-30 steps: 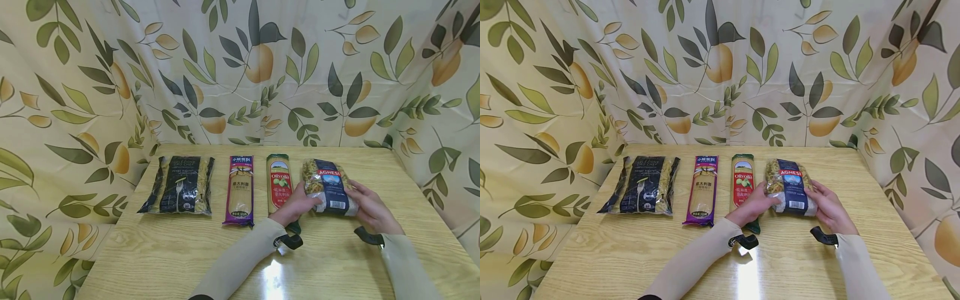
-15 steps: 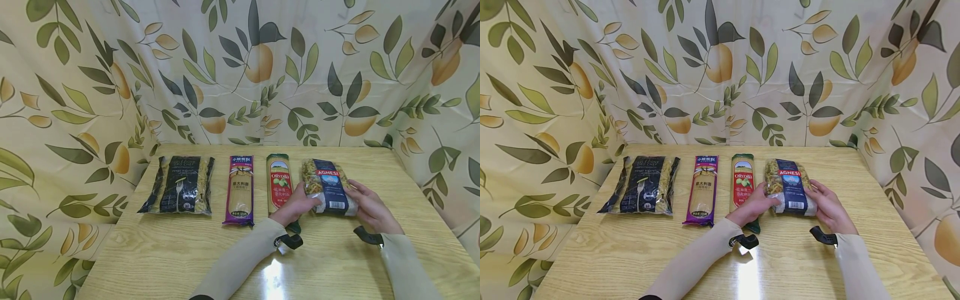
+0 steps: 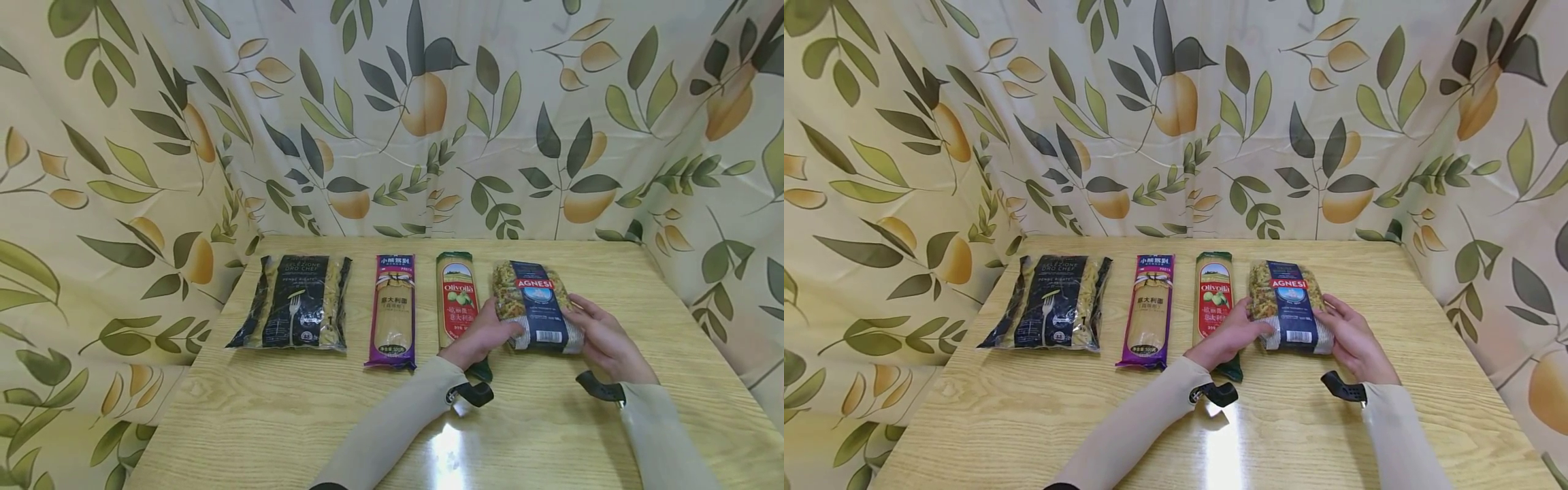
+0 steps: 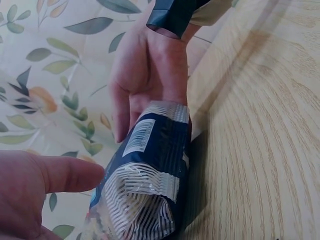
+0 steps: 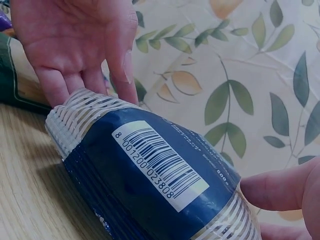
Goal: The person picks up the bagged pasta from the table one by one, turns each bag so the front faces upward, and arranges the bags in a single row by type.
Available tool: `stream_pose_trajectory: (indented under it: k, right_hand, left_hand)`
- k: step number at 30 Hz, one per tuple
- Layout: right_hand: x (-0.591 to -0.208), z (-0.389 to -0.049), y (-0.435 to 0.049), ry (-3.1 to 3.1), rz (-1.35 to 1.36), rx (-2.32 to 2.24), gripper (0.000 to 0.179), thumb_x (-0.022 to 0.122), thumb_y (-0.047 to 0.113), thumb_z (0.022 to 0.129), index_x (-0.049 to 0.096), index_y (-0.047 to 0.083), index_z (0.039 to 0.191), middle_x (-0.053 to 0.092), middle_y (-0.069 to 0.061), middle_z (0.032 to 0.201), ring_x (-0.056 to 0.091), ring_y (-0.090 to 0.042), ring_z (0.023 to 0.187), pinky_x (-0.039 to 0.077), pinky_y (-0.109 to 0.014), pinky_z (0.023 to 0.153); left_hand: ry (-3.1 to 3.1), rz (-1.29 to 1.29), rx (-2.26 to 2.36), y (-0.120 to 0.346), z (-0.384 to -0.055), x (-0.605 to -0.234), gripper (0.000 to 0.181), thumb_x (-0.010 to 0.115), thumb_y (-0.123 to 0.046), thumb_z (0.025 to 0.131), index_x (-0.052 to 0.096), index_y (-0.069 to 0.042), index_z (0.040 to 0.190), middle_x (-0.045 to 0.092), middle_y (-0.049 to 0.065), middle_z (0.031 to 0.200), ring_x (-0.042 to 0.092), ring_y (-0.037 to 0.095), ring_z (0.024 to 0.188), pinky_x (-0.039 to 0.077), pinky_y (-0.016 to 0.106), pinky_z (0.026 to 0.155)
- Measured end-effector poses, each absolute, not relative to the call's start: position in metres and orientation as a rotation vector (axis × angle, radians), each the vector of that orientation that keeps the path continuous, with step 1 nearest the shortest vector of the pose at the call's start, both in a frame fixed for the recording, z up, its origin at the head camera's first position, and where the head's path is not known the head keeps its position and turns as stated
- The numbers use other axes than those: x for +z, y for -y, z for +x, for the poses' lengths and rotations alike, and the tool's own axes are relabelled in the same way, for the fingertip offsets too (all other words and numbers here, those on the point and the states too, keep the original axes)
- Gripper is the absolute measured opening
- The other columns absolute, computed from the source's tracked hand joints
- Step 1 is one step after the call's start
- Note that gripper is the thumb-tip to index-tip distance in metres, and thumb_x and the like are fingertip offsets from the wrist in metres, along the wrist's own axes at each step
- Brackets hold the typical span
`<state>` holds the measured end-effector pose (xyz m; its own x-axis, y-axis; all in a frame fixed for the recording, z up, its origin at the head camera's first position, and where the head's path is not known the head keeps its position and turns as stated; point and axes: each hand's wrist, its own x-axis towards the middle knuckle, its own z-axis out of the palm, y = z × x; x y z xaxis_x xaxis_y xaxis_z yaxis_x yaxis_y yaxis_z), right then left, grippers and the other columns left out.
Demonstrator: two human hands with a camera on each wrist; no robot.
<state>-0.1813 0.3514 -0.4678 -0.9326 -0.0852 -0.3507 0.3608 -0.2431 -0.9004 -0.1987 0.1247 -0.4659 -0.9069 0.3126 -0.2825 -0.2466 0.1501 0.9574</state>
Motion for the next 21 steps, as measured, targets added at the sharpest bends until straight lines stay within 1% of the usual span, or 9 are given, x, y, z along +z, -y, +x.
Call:
stream_pose_trajectory:
  k: [4, 10, 12, 14, 17, 18, 19, 20, 21]
  right_hand:
    - [-0.467, -0.181, -0.35, -1.745, 0.323, -2.249, 0.093, 0.058, 0.021, 0.106, -0.012, 0.014, 0.166, 0.068, 0.024, 0.101, 0.068, 0.004, 0.095, 0.059, -0.019, 0.083]
    - [-0.467, -0.182, -0.35, -1.771, 0.314, -2.245, 0.093, 0.058, 0.022, 0.106, -0.014, 0.011, 0.165, 0.064, 0.024, 0.105, 0.066, 0.006, 0.097, 0.058, -0.017, 0.084]
    - [-0.468, -0.181, -0.35, -1.783, 0.313, -2.237, 0.094, 0.058, 0.023, 0.106, -0.014, 0.011, 0.165, 0.06, 0.023, 0.108, 0.065, 0.007, 0.098, 0.058, -0.016, 0.085]
    - [-0.468, -0.182, -0.351, -1.803, 0.318, -2.224, 0.094, 0.059, 0.024, 0.106, -0.013, 0.01, 0.165, 0.057, 0.022, 0.111, 0.065, 0.007, 0.098, 0.057, -0.016, 0.086]
    - [-0.469, -0.183, -0.352, -1.823, 0.324, -2.208, 0.095, 0.059, 0.026, 0.106, -0.013, 0.009, 0.165, 0.056, 0.021, 0.11, 0.065, 0.006, 0.097, 0.058, -0.017, 0.086]
    - [-0.468, -0.184, -0.353, -1.851, 0.334, -2.182, 0.093, 0.057, 0.029, 0.107, -0.013, 0.01, 0.165, 0.059, 0.012, 0.122, 0.062, 0.007, 0.099, 0.057, -0.016, 0.086]
    - [-0.468, -0.184, -0.353, -1.87, 0.351, -2.167, 0.092, 0.056, 0.031, 0.107, -0.012, 0.01, 0.165, 0.059, 0.002, 0.135, 0.062, 0.003, 0.109, 0.057, -0.015, 0.086]
    - [-0.466, -0.184, -0.353, -1.903, 0.367, -2.144, 0.091, 0.055, 0.033, 0.107, -0.011, 0.011, 0.165, 0.053, -0.007, 0.149, 0.06, -0.004, 0.122, 0.056, -0.014, 0.086]
    - [-0.464, -0.184, -0.353, -1.942, 0.385, -2.114, 0.09, 0.053, 0.036, 0.108, -0.011, 0.011, 0.166, 0.04, -0.013, 0.162, 0.054, -0.01, 0.135, 0.055, -0.016, 0.095]
  left_hand:
    - [-2.033, 0.046, 1.781, -0.124, -0.198, -0.464, 0.083, 0.075, -0.013, 0.09, 0.031, -0.007, 0.159, 0.046, 0.013, 0.156, 0.046, 0.029, 0.144, 0.04, 0.046, 0.12]
    - [-2.044, 0.076, 1.765, -0.121, -0.201, -0.463, 0.083, 0.075, -0.016, 0.091, 0.03, -0.007, 0.16, 0.045, 0.013, 0.159, 0.046, 0.031, 0.145, 0.04, 0.047, 0.121]
    - [-2.052, 0.094, 1.754, -0.119, -0.202, -0.462, 0.083, 0.075, -0.018, 0.091, 0.031, -0.008, 0.16, 0.046, 0.013, 0.159, 0.047, 0.03, 0.144, 0.042, 0.046, 0.12]
    - [-2.039, 0.16, 1.767, -0.116, -0.203, -0.463, 0.076, 0.074, -0.016, 0.093, 0.036, -0.009, 0.158, 0.052, 0.012, 0.154, 0.052, 0.03, 0.14, 0.044, 0.045, 0.118]
    - [-2.023, 0.238, 1.779, -0.111, -0.203, -0.46, 0.068, 0.071, -0.014, 0.095, 0.041, -0.009, 0.155, 0.056, 0.013, 0.149, 0.056, 0.031, 0.137, 0.048, 0.044, 0.114]
    - [-2.012, 0.244, 1.782, -0.109, -0.203, -0.459, 0.068, 0.071, -0.014, 0.095, 0.04, -0.009, 0.155, 0.055, 0.013, 0.15, 0.055, 0.032, 0.139, 0.048, 0.044, 0.114]
    - [-2.011, 0.245, 1.779, -0.108, -0.202, -0.458, 0.068, 0.07, -0.014, 0.096, 0.04, -0.01, 0.156, 0.054, 0.013, 0.152, 0.054, 0.032, 0.14, 0.048, 0.044, 0.114]
    - [-2.02, 0.231, 1.769, -0.106, -0.202, -0.456, 0.07, 0.071, -0.015, 0.096, 0.038, -0.009, 0.157, 0.05, 0.014, 0.155, 0.051, 0.033, 0.143, 0.048, 0.045, 0.114]
    - [-2.032, 0.217, 1.758, -0.104, -0.202, -0.455, 0.071, 0.07, -0.017, 0.096, 0.036, -0.009, 0.158, 0.047, 0.014, 0.158, 0.049, 0.033, 0.145, 0.048, 0.046, 0.115]
